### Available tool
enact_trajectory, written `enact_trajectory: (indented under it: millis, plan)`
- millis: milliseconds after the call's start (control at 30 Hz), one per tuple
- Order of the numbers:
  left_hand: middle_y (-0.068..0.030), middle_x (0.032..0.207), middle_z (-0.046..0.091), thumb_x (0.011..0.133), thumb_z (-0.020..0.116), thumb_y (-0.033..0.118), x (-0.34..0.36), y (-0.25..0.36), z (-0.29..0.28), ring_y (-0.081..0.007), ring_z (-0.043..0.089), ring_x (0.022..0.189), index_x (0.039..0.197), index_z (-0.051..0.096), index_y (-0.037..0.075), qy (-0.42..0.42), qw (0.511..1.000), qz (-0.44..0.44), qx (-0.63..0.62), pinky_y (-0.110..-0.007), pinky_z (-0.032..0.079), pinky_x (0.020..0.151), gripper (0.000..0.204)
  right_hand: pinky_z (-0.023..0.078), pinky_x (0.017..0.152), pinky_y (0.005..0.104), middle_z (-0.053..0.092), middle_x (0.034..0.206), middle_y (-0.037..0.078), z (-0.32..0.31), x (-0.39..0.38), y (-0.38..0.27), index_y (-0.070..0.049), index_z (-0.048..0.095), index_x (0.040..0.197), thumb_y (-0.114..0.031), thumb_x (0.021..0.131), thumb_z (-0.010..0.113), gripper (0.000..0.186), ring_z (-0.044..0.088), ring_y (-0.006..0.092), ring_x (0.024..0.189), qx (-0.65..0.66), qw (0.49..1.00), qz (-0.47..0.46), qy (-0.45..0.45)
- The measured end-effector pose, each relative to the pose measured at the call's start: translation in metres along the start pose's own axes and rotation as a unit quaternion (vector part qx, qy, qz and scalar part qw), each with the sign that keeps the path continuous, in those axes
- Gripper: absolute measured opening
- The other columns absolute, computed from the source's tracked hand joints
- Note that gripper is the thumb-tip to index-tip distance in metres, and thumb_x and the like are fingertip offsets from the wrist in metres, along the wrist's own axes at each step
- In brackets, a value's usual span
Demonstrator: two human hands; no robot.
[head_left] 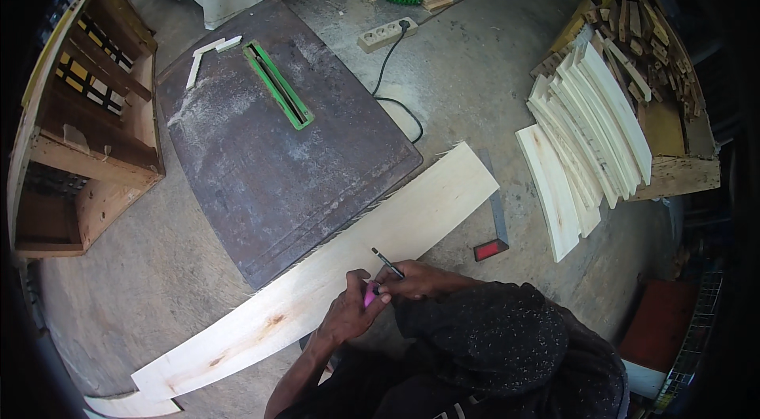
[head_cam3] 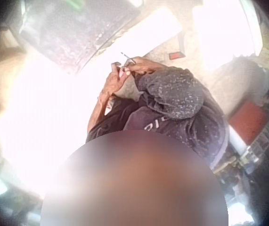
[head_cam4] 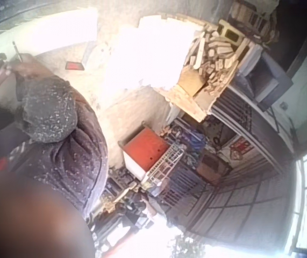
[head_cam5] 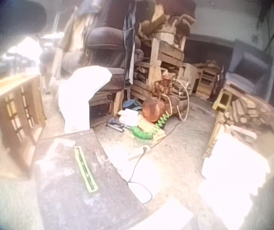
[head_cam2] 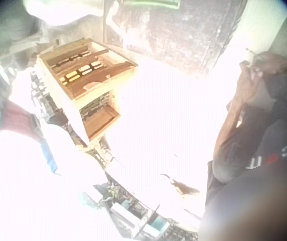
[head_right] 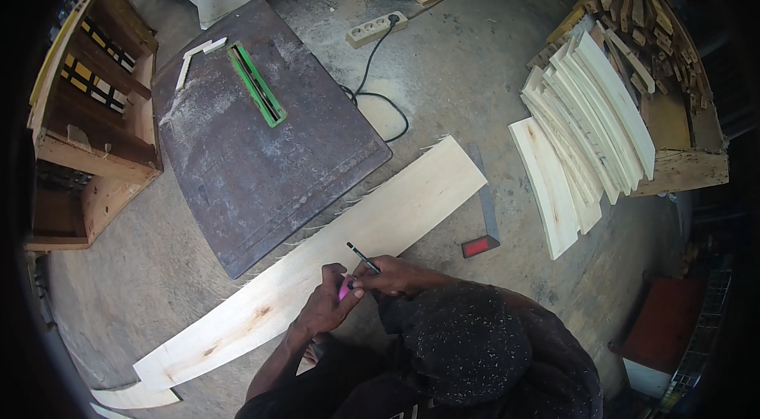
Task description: The person measures and marks wooden planks with a tape measure, pencil, and try square, then cuts them on a table saw. The person stacks the cut pieces and briefly interacts with another person in the workshop.
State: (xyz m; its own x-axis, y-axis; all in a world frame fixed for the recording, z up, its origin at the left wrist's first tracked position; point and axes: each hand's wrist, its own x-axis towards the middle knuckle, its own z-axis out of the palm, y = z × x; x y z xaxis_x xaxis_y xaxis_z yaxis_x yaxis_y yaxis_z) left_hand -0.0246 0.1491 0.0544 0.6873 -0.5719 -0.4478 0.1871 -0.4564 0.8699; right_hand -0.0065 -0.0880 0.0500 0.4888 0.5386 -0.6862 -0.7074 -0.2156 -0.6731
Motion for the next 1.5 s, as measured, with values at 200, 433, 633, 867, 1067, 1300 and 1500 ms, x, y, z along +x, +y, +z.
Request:
enact_trajectory:
  millis: [200,433,633,867,1067,1300,1500]
  plan:
    - [-0.0245,0.096,0.071,0.096,0.070,0.039,-0.023,-0.017,-0.025,-0.0398,0.072,0.090,0.134,0.043,0.009,-0.005,0.993,-0.118,0.018,-0.047,0.054,0.082,0.055,0.023,0.041,0.0240,0.048,0.064,-0.007,-0.051,-0.006,0.003,-0.008,0.061,0.095,-0.028,0.097,0.073,0.024,0.037,0.0025,0.046,0.124,0.979,-0.044,0.153]
    - [-0.0147,0.095,0.073,0.094,0.072,0.032,-0.076,-0.093,-0.078,-0.0274,0.071,0.090,0.117,0.070,0.009,0.056,0.977,-0.190,0.076,-0.038,0.054,0.083,0.033,0.049,0.066,0.0346,0.065,0.077,0.003,-0.260,-0.093,0.015,-0.003,0.072,0.093,-0.035,0.089,0.077,0.033,0.060,0.0142,0.071,-0.153,0.790,-0.020,0.593]
    - [-0.0182,0.093,0.072,0.090,0.072,0.051,-0.065,-0.087,-0.060,-0.0351,0.072,0.088,0.099,0.079,0.012,0.150,0.932,-0.294,0.149,-0.048,0.055,0.077,0.041,0.052,0.082,0.0424,0.071,0.099,0.026,-0.249,-0.065,0.038,-0.004,0.077,0.103,-0.039,0.089,0.076,0.038,0.070,0.0363,0.093,-0.289,0.726,-0.002,0.625]
    - [-0.0172,0.089,0.068,0.088,0.074,0.049,-0.069,-0.088,-0.034,-0.0358,0.071,0.083,0.097,0.080,0.011,0.258,0.893,-0.315,0.191,-0.049,0.055,0.077,0.039,0.049,0.067,0.0373,0.062,0.081,0.009,-0.110,-0.031,-0.002,0.000,0.073,0.101,-0.046,0.108,0.051,0.051,0.059,0.0160,0.073,-0.060,0.877,-0.031,0.476]
    - [-0.0176,0.095,0.067,0.088,0.076,0.046,-0.064,-0.092,-0.028,-0.0380,0.070,0.090,0.095,0.079,0.010,0.279,0.883,-0.311,0.214,-0.051,0.052,0.086,0.036,0.044,0.048,0.0254,0.063,0.069,0.004,-0.011,0.043,-0.019,-0.001,0.070,0.098,-0.035,0.110,0.052,0.040,0.053,0.0080,0.053,-0.063,0.991,-0.077,0.093]
    - [-0.0160,0.099,0.071,0.086,0.077,0.048,-0.060,-0.089,-0.028,-0.0348,0.071,0.090,0.097,0.080,0.011,0.252,0.880,-0.342,0.211,-0.049,0.052,0.085,0.039,0.048,0.053,0.0288,0.065,0.071,0.003,0.028,0.107,0.003,-0.003,0.064,0.088,-0.019,0.093,0.073,0.019,0.058,0.0100,0.056,-0.185,0.972,-0.142,0.037]
    - [-0.0139,0.102,0.072,0.086,0.076,0.048,-0.058,-0.094,-0.031,-0.0317,0.072,0.092,0.099,0.081,0.012,0.230,0.880,-0.352,0.220,-0.047,0.053,0.085,0.039,0.042,0.051,0.0374,0.050,0.059,0.006,0.044,0.122,0.010,-0.003,0.050,0.072,-0.018,0.088,0.075,0.034,0.047,0.0139,0.051,-0.340,0.909,-0.220,0.099]
